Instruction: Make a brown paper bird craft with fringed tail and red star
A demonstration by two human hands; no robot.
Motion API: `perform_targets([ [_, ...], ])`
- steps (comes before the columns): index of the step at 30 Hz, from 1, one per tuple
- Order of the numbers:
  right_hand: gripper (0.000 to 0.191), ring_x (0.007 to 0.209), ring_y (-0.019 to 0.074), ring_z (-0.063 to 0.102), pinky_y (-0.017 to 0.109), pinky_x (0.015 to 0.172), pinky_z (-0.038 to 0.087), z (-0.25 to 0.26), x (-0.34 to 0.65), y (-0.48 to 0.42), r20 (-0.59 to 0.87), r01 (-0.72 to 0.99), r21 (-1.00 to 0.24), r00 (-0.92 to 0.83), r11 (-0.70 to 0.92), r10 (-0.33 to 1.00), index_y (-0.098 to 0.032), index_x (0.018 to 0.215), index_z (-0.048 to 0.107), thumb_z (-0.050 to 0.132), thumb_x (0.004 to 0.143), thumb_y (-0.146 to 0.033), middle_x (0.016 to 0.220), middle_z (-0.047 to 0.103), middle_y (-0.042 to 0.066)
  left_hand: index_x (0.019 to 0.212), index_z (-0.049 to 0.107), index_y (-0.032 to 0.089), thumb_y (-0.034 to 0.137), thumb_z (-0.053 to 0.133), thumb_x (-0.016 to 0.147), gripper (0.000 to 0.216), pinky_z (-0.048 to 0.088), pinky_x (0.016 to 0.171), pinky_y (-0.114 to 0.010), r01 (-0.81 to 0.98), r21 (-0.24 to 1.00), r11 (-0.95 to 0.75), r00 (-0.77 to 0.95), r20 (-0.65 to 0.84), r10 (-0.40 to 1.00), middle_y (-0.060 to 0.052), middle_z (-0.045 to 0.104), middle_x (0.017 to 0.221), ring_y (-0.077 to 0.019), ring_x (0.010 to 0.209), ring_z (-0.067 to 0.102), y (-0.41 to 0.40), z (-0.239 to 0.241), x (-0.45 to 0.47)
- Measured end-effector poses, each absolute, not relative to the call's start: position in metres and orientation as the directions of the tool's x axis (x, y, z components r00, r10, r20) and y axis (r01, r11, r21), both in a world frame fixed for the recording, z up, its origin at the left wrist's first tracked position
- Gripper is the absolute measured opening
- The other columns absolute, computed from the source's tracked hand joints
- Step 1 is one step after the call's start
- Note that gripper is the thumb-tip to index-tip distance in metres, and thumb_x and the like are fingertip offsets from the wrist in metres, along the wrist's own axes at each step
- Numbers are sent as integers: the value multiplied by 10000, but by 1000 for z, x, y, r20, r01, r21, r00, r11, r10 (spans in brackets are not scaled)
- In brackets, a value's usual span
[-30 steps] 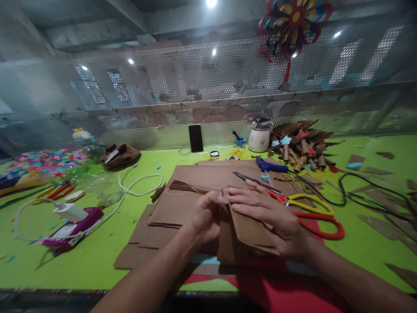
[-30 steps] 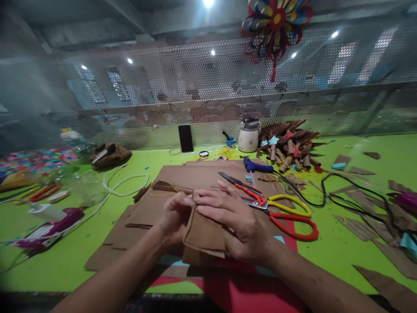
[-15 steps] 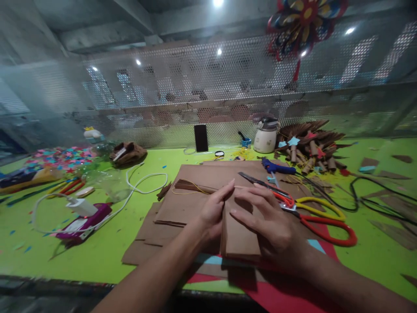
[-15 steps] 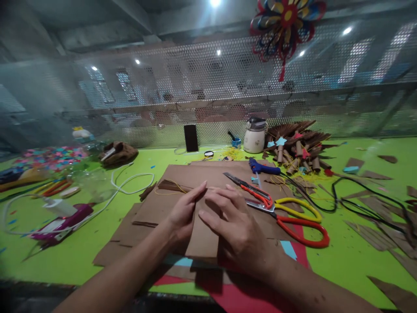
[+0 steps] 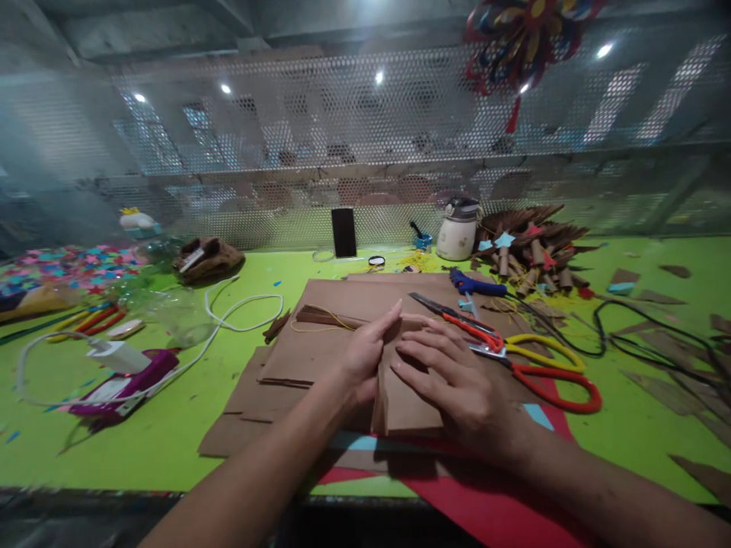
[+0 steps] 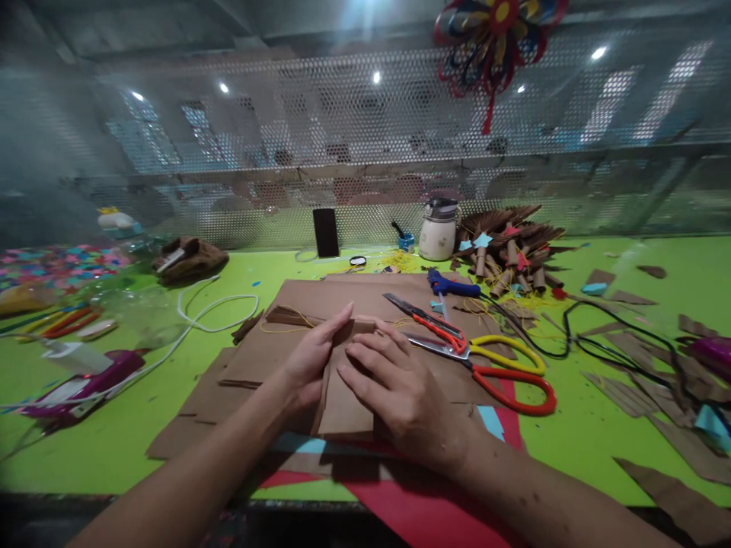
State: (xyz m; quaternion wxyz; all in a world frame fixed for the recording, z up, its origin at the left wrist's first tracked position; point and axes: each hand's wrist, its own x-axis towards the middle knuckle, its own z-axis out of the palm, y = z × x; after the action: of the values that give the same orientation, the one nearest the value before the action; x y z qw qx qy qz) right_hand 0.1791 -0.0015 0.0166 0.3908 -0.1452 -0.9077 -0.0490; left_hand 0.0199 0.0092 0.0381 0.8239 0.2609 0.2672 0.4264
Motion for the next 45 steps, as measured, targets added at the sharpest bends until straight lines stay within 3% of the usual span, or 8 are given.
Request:
perform_targets([
  [15, 400, 1241, 270, 395, 565, 1036, 215, 9, 171, -6, 691, 392, 59, -680, 918, 246, -133, 1214, 535, 445, 824, -112, 1226, 578, 119, 1018, 649, 115, 331, 566, 809, 312, 430, 467, -154, -519, 741, 426, 416, -217, 883, -46, 638, 682, -97, 552, 584, 10, 34, 19],
  [25, 377, 1276, 280, 334, 595, 1050, 106, 8, 168, -10, 665, 455, 22, -671, 890, 327, -130, 1238, 507, 407, 874, -124, 1278, 543, 88, 1032, 628, 107, 196, 534, 823, 246, 486, 562, -185, -527, 774, 350, 360, -170, 917, -73, 657, 814, -129, 663, 630, 12, 40, 17],
  [30, 339, 1223, 277, 402, 600, 1050, 89, 8, 167, -18, 657, 382, -4, -696, 924, 291, -116, 1188, 536, 444, 863, -146, 1212, 594, 91, 1038, 598, 118, 217, 491, 851, 238, 508, 613, -255, -559, 780, 282, 312, -117, 943, -65, 643, 773, -179, 718, 642, 15, 38, 12],
  [33, 281, 1137, 272, 477, 565, 1031, 194, 14, 170, -22, 667, 244, -25, -719, 969, 198, -111, 1087, 587, 513, 825, -182, 1102, 649, 98, 1057, 589, 110, 218, 490, 851, 252, 512, 615, -263, -551, 801, 236, 250, -111, 962, -59, 640, 750, -166, 673, 636, 17, 37, 8],
  [36, 236, 1028, 247, 533, 473, 943, 349, 21, 175, -17, 751, 216, -151, -610, 965, 254, -116, 1024, 600, 534, 801, -161, 1022, 658, 107, 1068, 586, 102, 210, 489, 851, 261, 517, 634, -265, -541, 811, 222, 239, -105, 965, -64, 645, 750, -162, 669, 640, 18, 38, 6],
  [39, 166, 881, 197, 565, 376, 818, 423, 29, 181, -4, 744, 326, -449, -379, 832, 550, -151, 925, 619, 470, 856, -175, 924, 648, 83, 1063, 590, 104, 187, 486, 846, 254, 524, 651, -279, -534, 814, 229, 244, -111, 963, -80, 663, 771, -173, 679, 655, 18, 41, 7],
  [42, 248, 695, 149, 546, 289, 656, 434, 35, 185, 7, 503, 340, -741, -288, 579, 815, -163, 769, 621, 457, 885, -308, 727, 612, 31, 1048, 589, 105, 175, 480, 843, 243, 531, 666, -303, -560, 804, 199, 193, -107, 975, -93, 675, 791, -193, 703, 666, 18, 45, 9],
  [45, 309, 646, 134, 532, 266, 604, 433, 39, 185, 12, 278, 264, -890, -333, 372, 901, -147, 759, 614, 480, 860, -406, 676, 584, 21, 1021, 591, 95, 160, 477, 842, 222, 533, 666, -294, -594, 792, 145, 161, -60, 985, -78, 668, 734, -194, 709, 667, 18, 47, 9],
])
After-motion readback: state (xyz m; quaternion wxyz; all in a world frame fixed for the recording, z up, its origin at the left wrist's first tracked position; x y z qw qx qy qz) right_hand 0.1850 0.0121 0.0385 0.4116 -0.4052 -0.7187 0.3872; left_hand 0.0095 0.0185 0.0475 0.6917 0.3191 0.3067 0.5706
